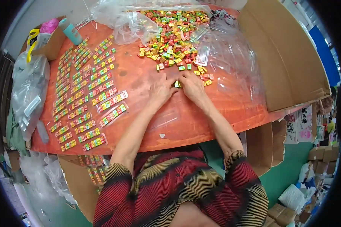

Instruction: Arrange small colorful toy packets into groups of five on a table.

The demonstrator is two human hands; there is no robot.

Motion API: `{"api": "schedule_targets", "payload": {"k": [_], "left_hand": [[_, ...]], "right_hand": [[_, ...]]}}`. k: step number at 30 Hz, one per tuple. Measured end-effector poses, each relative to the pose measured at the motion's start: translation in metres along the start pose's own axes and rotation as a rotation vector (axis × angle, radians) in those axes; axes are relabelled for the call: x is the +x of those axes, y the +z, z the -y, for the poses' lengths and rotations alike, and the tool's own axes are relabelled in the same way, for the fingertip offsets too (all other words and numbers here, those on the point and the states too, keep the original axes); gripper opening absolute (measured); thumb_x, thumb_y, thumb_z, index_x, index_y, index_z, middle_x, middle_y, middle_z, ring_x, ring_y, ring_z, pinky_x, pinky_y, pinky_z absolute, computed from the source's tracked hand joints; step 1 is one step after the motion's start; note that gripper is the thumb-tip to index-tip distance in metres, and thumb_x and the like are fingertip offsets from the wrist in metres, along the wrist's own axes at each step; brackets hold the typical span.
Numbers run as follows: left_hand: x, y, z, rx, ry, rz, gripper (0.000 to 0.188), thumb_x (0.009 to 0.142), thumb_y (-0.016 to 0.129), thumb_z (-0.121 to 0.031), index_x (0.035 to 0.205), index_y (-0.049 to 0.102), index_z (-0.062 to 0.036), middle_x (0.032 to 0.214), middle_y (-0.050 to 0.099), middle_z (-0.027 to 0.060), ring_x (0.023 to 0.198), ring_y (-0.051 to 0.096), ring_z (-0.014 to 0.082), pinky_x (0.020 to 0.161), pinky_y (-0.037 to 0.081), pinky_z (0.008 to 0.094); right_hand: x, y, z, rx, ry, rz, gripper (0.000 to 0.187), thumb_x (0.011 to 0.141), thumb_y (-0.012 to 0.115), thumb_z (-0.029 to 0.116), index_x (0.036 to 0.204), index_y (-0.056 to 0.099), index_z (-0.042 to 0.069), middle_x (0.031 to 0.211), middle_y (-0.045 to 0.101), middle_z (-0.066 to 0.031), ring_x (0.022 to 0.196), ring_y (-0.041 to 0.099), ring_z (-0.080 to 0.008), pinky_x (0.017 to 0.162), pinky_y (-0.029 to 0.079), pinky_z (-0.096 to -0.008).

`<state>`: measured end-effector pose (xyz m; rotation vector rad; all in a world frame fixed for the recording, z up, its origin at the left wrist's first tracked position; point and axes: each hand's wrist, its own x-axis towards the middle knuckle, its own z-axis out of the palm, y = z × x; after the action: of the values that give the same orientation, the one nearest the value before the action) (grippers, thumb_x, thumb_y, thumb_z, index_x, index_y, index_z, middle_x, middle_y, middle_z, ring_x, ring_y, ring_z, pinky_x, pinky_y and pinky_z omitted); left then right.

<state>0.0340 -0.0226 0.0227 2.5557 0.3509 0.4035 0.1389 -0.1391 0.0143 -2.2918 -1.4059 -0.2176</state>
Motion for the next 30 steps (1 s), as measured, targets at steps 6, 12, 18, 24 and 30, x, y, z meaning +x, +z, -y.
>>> {"api": "schedule_targets", "payload": {"k": [6,12,18,24,30], "left_hand": [[-0.005,0.002,0.002,0.000,-0.061,-0.066,0.033,0.069,0.069,-0.018,0.101,0.061,-0.0128,0.091,0.049,0.0132,0.085,0.054,0.0327,0.069,0.044,0.0432],[-0.012,-0.006,0.013,0.027,-0.110,-0.160,0.029,0.069,0.068,-0.016,0.097,0.061,-0.0102,0.092,0.051,0.0143,0.082,0.054,0.0348,0.068,0.044,0.0439],[-0.023,-0.022,0.029,0.011,-0.206,-0.062,0.031,0.070,0.068,-0.016,0.098,0.061,-0.0086,0.086,0.052,0.0156,0.079,0.055,0.0348,0.068,0.045,0.0430],[-0.026,-0.020,0.026,0.045,-0.145,-0.103,0.030,0.070,0.068,-0.017,0.098,0.061,-0.0094,0.085,0.052,0.0138,0.078,0.055,0.0330,0.067,0.044,0.0422],[-0.020,-0.014,0.021,0.057,-0.121,-0.086,0.031,0.071,0.067,-0.019,0.100,0.060,-0.0112,0.086,0.050,0.0119,0.081,0.054,0.0302,0.066,0.043,0.0421]], "right_hand": [[0.014,-0.005,0.006,0.015,-0.027,0.071,0.015,0.076,0.052,0.006,0.089,0.059,0.007,0.091,0.056,-0.0080,0.081,0.056,-0.0287,0.065,0.046,-0.0381],[0.066,0.022,0.011,0.024,0.010,-0.058,0.015,0.079,0.050,0.010,0.090,0.058,0.007,0.083,0.053,-0.0127,0.077,0.056,-0.0310,0.062,0.045,-0.0410],[0.051,0.034,0.022,-0.050,-0.044,-0.105,0.015,0.076,0.047,0.010,0.086,0.057,0.004,0.077,0.050,-0.0144,0.074,0.054,-0.0318,0.061,0.044,-0.0424],[0.007,0.009,0.019,0.083,-0.032,0.005,0.019,0.077,0.053,0.008,0.094,0.060,0.007,0.084,0.055,-0.0125,0.079,0.055,-0.0297,0.066,0.045,-0.0394],[-0.001,-0.005,-0.001,0.299,0.046,-0.024,0.020,0.078,0.057,0.010,0.097,0.059,0.005,0.089,0.056,-0.0130,0.084,0.056,-0.0298,0.071,0.045,-0.0371]]}}
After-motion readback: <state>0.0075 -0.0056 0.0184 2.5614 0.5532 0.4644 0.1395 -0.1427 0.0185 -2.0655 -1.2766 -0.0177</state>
